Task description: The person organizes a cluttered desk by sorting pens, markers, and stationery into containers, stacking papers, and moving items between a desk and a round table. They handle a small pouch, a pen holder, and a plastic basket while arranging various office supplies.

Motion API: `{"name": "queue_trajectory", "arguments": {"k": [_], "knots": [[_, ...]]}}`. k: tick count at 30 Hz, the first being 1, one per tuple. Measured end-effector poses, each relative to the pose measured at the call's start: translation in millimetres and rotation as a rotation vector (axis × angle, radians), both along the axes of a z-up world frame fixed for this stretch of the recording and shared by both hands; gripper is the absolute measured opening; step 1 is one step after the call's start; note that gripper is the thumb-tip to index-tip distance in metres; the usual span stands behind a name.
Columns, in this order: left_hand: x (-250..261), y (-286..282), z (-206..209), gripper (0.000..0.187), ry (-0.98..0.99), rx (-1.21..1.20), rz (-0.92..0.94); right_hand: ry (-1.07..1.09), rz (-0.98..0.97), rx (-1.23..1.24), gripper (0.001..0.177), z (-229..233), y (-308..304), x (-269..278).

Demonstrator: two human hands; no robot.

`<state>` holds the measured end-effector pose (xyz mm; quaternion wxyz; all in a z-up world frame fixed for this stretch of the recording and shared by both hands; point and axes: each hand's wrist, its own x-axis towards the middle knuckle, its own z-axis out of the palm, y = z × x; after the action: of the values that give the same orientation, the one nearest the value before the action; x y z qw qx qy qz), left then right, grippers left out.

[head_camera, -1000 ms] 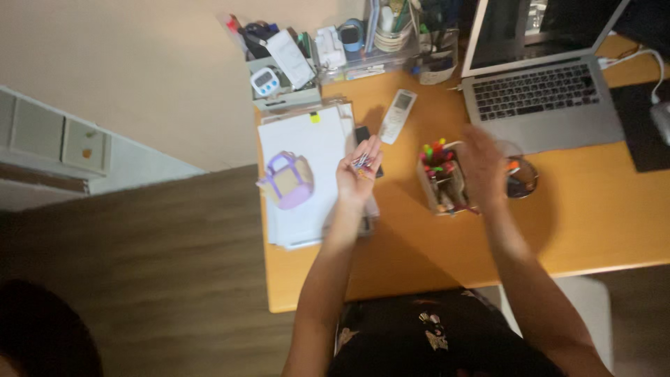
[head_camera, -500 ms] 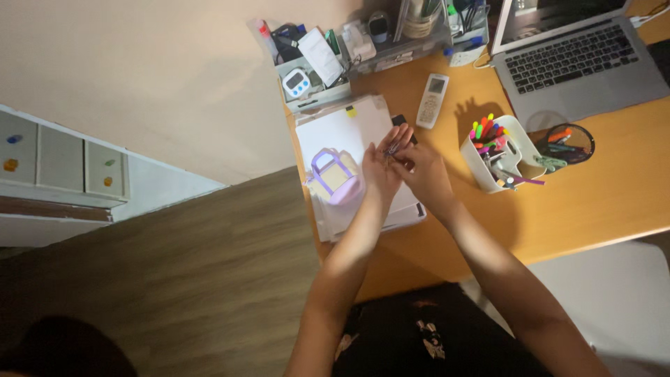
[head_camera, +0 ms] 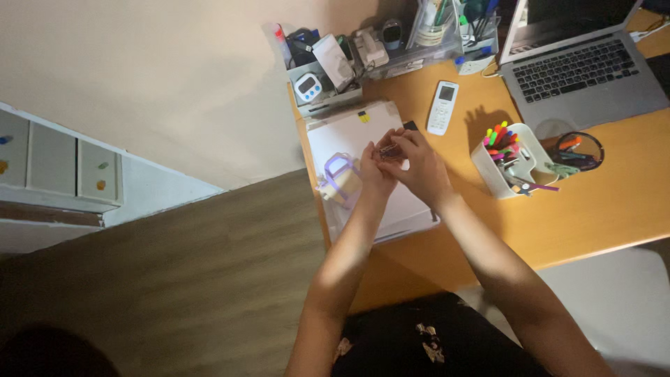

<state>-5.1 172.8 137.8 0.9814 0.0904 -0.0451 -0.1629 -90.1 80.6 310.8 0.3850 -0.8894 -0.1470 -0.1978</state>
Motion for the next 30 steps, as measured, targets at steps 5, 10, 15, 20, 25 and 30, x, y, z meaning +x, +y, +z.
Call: {"name": "queue_trajectory", "arguments": {"k": [5,10,15,20,25,30], "knots": [[14.0,36.8,7.8,0.063,0.015,-0.022,-0.100,-0.005,-0.097,-0.081,0.051,-24.8,33.9,23.8],[34.4,74.4,-7.5,0.060,0.025,0.021,-0.222,0.134,-0.202,0.034,0.029,-49.8,72.7,38.7],[37.4,97.5,-4.2,0.063,0.104,0.075,-0.280,0.129,-0.199,0.070,0.042,-51.2,96.2,37.6],[61.0,76.3,-42.5,0.046,0.215,0.024,-0.341,0.178,-0.307,0.017,0.032,-46.7,92.1,38.4],[82.3,47.2,-69.9,0.027,0.286,0.099,-0.382,0.085,-0.387,0.023,0.026,-31.9,94.0,32.4],[104.2,41.6,-86.3,0.024,0.548,0.148,-0.386,-0.027,-0.426,-0.059,0.018,-22.4,96.8,27.6]]}}
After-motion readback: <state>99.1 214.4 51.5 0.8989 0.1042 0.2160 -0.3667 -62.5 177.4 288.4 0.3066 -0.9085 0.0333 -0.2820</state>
